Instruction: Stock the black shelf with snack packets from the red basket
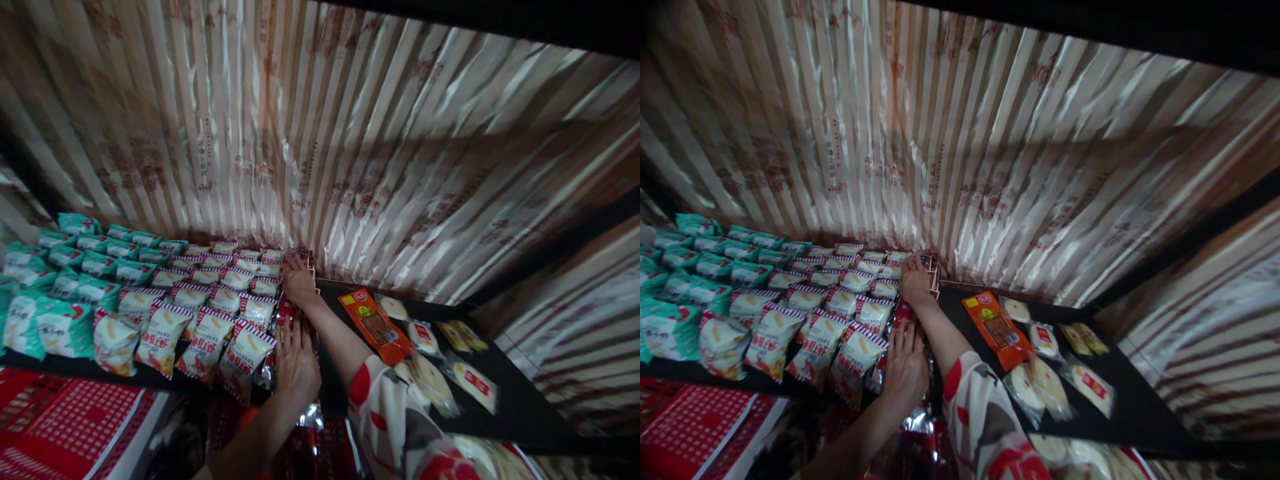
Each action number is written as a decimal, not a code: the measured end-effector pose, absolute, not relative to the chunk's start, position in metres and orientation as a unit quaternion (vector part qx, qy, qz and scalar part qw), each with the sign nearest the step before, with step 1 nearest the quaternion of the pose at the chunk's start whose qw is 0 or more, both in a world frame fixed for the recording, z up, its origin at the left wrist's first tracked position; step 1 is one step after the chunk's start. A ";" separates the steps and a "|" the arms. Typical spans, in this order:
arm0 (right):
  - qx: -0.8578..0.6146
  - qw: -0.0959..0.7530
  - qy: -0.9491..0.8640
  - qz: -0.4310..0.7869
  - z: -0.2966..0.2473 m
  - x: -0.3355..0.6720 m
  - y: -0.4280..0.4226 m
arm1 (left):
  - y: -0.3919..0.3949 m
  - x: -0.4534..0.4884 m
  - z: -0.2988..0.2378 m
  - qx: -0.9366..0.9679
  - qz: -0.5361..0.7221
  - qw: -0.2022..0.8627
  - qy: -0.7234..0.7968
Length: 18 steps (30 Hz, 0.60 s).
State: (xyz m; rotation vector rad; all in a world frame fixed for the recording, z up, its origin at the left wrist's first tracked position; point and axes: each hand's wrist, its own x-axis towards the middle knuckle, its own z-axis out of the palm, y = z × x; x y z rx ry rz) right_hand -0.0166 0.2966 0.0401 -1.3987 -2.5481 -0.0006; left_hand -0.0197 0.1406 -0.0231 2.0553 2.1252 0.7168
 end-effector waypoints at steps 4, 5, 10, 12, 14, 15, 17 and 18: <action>-0.514 0.099 -0.852 -0.010 0.025 -0.025 0.320 | 0.139 -0.023 -0.021 0.693 0.225 0.055 0.683; -0.526 0.097 -0.845 -0.013 0.021 -0.023 0.324 | 0.139 -0.024 -0.020 0.698 0.225 0.054 0.677; -0.592 0.098 -0.800 0.023 0.005 -0.007 0.329 | 0.140 -0.021 -0.022 0.699 0.229 0.051 0.676; -0.605 0.110 -0.788 0.034 0.001 -0.001 0.330 | 0.141 -0.017 -0.023 0.695 0.231 0.057 0.679; -0.616 0.122 -0.777 0.044 -0.003 0.004 0.332 | 0.141 -0.014 -0.024 0.694 0.236 0.059 0.678; -0.620 0.124 -0.773 0.052 -0.004 0.005 0.332 | 0.141 -0.013 -0.024 0.694 0.239 0.057 0.677; -0.625 0.121 -0.768 0.066 -0.006 0.007 0.333 | 0.141 -0.012 -0.024 0.694 0.247 0.050 0.675; -0.627 0.118 -0.767 0.071 -0.006 0.007 0.333 | 0.141 -0.012 -0.024 0.693 0.250 0.045 0.675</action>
